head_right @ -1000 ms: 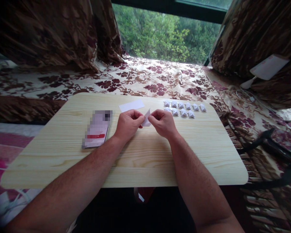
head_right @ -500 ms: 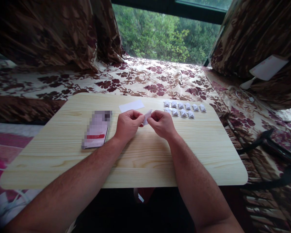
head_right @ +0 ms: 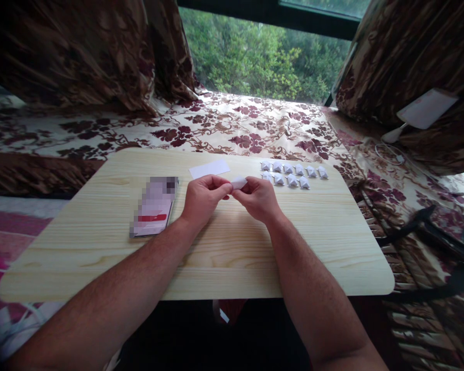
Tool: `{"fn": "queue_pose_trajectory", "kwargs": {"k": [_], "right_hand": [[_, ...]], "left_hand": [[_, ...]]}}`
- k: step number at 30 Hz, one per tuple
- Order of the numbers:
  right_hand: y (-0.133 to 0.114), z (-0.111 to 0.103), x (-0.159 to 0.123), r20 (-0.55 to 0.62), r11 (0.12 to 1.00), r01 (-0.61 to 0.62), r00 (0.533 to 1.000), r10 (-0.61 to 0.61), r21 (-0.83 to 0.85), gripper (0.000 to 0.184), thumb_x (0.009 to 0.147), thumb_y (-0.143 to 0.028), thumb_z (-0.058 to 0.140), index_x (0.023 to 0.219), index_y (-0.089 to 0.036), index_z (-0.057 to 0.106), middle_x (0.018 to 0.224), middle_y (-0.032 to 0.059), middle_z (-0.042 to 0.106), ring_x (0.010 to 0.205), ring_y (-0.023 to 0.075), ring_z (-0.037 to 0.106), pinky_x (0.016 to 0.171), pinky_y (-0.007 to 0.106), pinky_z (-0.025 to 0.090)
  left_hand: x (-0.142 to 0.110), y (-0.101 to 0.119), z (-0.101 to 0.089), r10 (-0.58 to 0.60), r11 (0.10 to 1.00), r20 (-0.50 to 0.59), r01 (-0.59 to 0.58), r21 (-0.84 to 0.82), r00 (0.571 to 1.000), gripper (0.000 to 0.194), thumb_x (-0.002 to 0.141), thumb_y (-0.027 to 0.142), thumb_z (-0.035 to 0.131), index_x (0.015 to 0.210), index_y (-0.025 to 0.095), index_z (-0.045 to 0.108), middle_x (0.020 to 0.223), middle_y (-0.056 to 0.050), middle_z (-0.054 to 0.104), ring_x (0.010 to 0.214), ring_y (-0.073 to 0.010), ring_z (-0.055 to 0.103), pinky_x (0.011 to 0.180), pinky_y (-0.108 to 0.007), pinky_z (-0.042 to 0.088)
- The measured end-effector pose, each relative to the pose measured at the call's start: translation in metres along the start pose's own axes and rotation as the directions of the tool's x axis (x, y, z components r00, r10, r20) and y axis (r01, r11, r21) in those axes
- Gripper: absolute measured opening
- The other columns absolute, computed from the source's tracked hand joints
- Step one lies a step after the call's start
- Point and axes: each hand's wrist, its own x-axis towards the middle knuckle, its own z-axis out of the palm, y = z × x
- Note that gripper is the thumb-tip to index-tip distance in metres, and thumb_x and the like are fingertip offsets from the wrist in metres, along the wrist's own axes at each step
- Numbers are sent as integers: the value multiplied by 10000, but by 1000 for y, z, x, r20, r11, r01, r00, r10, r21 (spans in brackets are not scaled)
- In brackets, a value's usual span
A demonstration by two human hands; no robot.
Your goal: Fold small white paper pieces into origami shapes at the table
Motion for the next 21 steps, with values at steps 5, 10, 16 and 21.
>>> {"fn": "queue_pose_trajectory", "kwargs": {"k": [5, 10, 16, 21], "right_hand": [[-1, 0, -1, -16, 1000, -19, 1000, 20, 16, 273, 747, -411, 743, 705, -154, 660, 547, -18, 573, 481, 94, 451, 444, 247, 293], [1, 0, 0, -29, 1000, -18, 999, 17, -12, 268, 739, -404, 750, 709, -150, 673, 537, -18, 577, 475, 94, 460, 440, 241, 284], [3, 1, 0, -38, 1000, -25, 999, 25, -10, 255, 730, -388, 756, 701, -148, 675, 542, -13, 589, 473, 98, 475, 435, 237, 290], [-2, 1, -1, -30, 1000, -17, 999, 17, 11, 252, 733, -382, 752, 685, -149, 670, 543, -10, 595, 474, 100, 481, 435, 237, 301]], "left_hand": [[0, 0, 0, 2, 1000, 6, -2, 12, 1000, 205, 704, 346, 767, 744, 150, 726, 619, -20, 680, 561, -133, 614, 534, -238, 479], [1, -1, 0, 5, 1000, 8, -5, 27, 1000, 195, 705, 336, 756, 732, 146, 722, 619, -21, 682, 562, -131, 607, 530, -234, 463], [0, -3, 0, 2, 999, 2, -2, 36, 1000, 198, 705, 339, 753, 731, 144, 729, 631, -27, 689, 562, -131, 603, 528, -236, 455], [1, -3, 0, 2, 1000, -12, -2, 20, 1000, 185, 710, 327, 754, 732, 145, 728, 622, -21, 680, 558, -123, 591, 533, -232, 452]]}}
